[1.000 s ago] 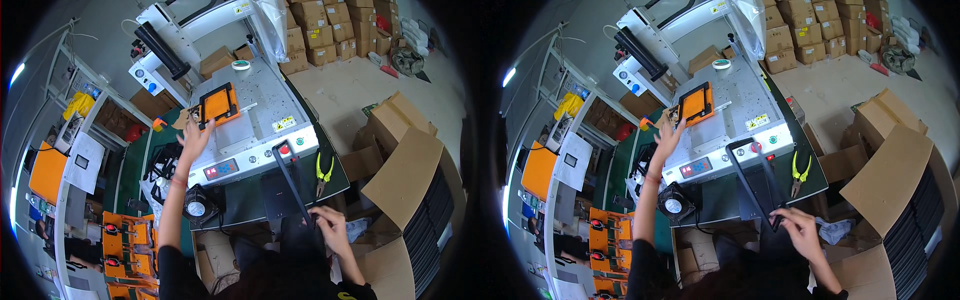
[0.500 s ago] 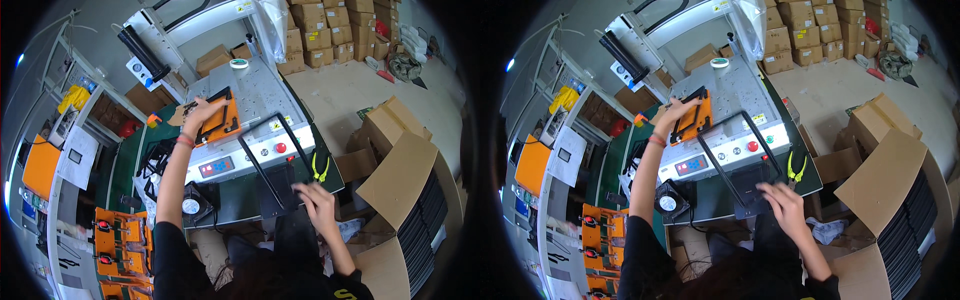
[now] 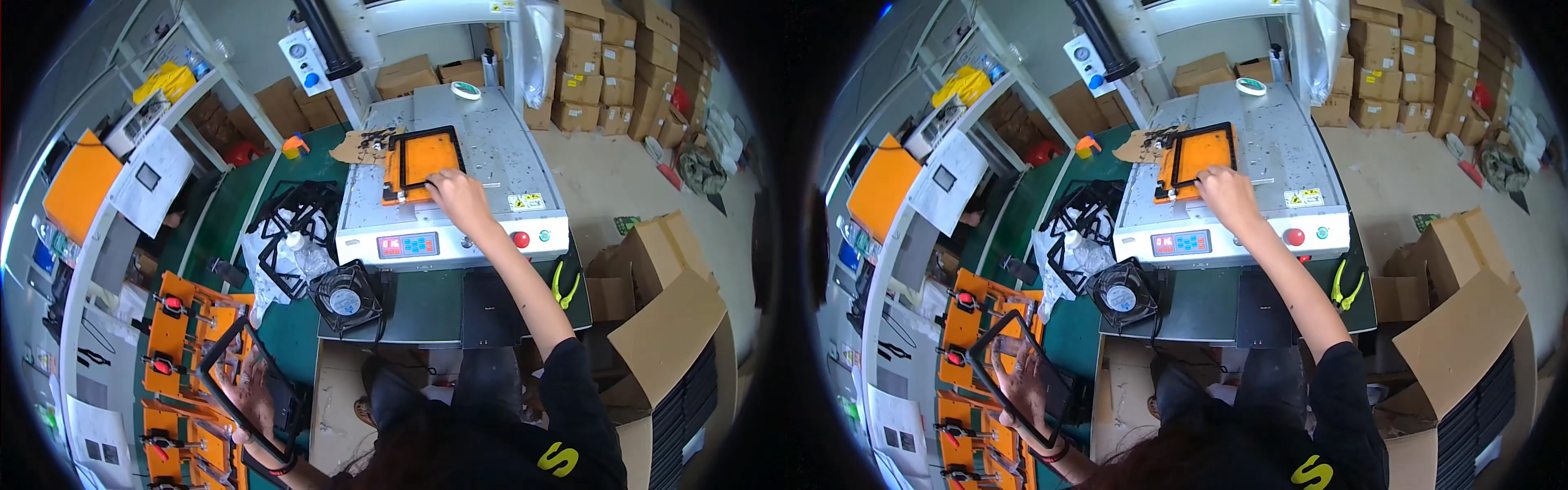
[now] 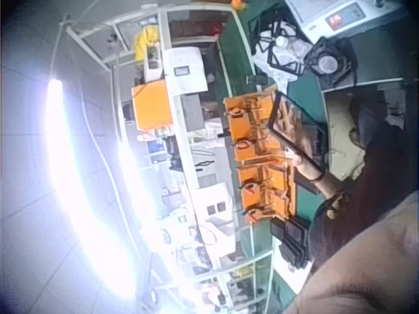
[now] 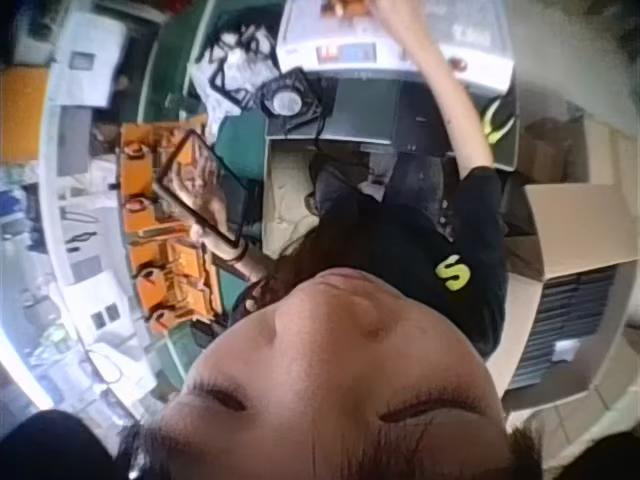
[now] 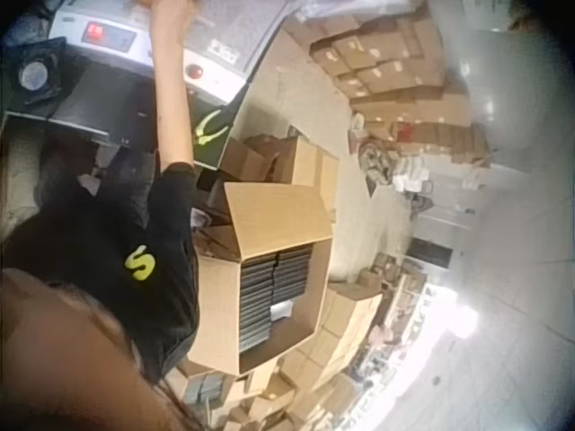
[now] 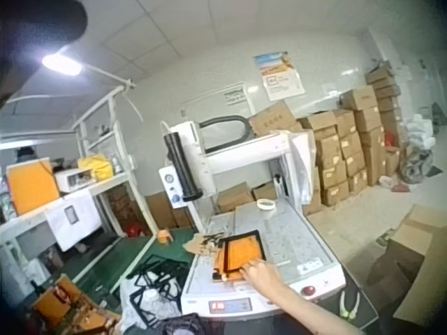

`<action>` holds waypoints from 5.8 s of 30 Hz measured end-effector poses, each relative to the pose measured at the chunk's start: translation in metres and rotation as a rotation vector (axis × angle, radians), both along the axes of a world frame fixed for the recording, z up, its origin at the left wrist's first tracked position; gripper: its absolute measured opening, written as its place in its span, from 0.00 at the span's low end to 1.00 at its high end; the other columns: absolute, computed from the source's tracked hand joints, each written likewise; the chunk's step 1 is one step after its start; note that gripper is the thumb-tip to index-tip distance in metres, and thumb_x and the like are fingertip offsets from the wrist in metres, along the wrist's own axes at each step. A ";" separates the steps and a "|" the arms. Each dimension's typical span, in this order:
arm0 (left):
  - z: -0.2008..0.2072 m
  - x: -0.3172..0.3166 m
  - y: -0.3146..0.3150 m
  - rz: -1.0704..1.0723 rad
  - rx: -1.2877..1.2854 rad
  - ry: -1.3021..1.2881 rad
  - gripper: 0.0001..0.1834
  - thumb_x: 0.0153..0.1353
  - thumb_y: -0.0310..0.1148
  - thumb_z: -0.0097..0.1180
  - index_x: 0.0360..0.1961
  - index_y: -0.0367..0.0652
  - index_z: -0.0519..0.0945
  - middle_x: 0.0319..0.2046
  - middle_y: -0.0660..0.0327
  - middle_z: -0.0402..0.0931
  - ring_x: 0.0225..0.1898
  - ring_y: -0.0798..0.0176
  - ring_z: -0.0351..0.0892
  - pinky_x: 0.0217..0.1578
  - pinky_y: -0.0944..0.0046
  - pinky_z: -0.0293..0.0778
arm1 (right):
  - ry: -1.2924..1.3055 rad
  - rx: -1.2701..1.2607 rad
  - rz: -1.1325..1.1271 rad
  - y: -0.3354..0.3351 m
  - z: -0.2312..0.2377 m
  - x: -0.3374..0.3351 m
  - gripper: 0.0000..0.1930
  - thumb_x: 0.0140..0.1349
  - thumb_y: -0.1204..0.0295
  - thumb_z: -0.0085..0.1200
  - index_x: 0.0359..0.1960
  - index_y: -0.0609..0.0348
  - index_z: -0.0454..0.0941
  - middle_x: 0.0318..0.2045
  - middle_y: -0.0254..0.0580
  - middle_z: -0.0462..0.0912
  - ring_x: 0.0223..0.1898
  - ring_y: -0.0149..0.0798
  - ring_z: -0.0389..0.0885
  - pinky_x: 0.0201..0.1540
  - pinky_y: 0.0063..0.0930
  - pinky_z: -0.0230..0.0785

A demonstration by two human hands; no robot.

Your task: The person assembles black rectangular electronic units by hand, using a manual press machine to secure components. They repeatedly pick up units, place them into the press, operate the lever, and then stack the finished units into a cardboard box.

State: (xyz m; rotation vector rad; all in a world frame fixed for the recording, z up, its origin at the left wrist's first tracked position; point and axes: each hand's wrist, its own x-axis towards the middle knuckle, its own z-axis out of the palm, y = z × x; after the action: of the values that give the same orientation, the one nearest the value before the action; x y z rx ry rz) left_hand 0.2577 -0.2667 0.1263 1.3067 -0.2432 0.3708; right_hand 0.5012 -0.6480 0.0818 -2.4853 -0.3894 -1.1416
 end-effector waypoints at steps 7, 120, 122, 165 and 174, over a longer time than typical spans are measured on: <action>-0.009 0.003 0.002 -0.021 -0.014 0.002 0.65 0.31 0.58 0.67 0.67 0.43 0.45 0.58 0.37 0.58 0.59 0.46 0.61 0.62 0.54 0.51 | 0.246 -0.117 0.060 0.016 0.019 0.004 0.10 0.57 0.67 0.53 0.26 0.61 0.81 0.31 0.47 0.81 0.33 0.46 0.81 0.33 0.39 0.75; -0.082 0.038 -0.202 -0.744 -0.724 0.502 0.50 0.53 0.75 0.33 0.66 0.46 0.54 0.62 0.48 0.57 0.61 0.48 0.61 0.59 0.49 0.63 | -0.135 -0.047 0.187 0.036 0.006 -0.248 0.14 0.50 0.69 0.57 0.41 0.43 0.82 0.43 0.41 0.81 0.49 0.47 0.79 0.49 0.42 0.74; -0.082 0.039 -0.203 -0.797 -0.806 0.515 0.50 0.53 0.75 0.32 0.65 0.46 0.56 0.61 0.49 0.59 0.61 0.49 0.62 0.59 0.50 0.64 | -0.100 -0.073 0.180 0.037 0.006 -0.247 0.15 0.51 0.67 0.56 0.42 0.43 0.82 0.44 0.40 0.81 0.49 0.46 0.78 0.49 0.42 0.74; -0.058 -0.060 0.033 0.449 -0.660 0.179 0.25 0.67 0.31 0.44 0.64 0.48 0.54 0.56 0.57 0.64 0.55 0.62 0.68 0.52 0.59 0.71 | 0.775 0.389 1.277 0.289 -0.025 -0.225 0.26 0.57 0.80 0.50 0.60 0.57 0.67 0.44 0.51 0.79 0.31 0.42 0.79 0.38 0.31 0.72; -0.055 -0.025 0.084 0.457 -0.034 0.303 0.37 0.66 0.39 0.47 0.67 0.36 0.43 0.59 0.50 0.59 0.62 0.58 0.56 0.62 0.61 0.50 | 0.910 0.939 1.166 0.318 -0.049 -0.205 0.16 0.66 0.76 0.44 0.55 0.62 0.72 0.51 0.43 0.77 0.28 0.24 0.74 0.30 0.16 0.70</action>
State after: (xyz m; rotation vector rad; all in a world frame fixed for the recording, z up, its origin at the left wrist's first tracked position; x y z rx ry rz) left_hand 0.2328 -0.1824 0.0712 1.3603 0.3225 0.5512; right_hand 0.2966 -0.3301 0.0330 -1.2671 -0.6524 0.2890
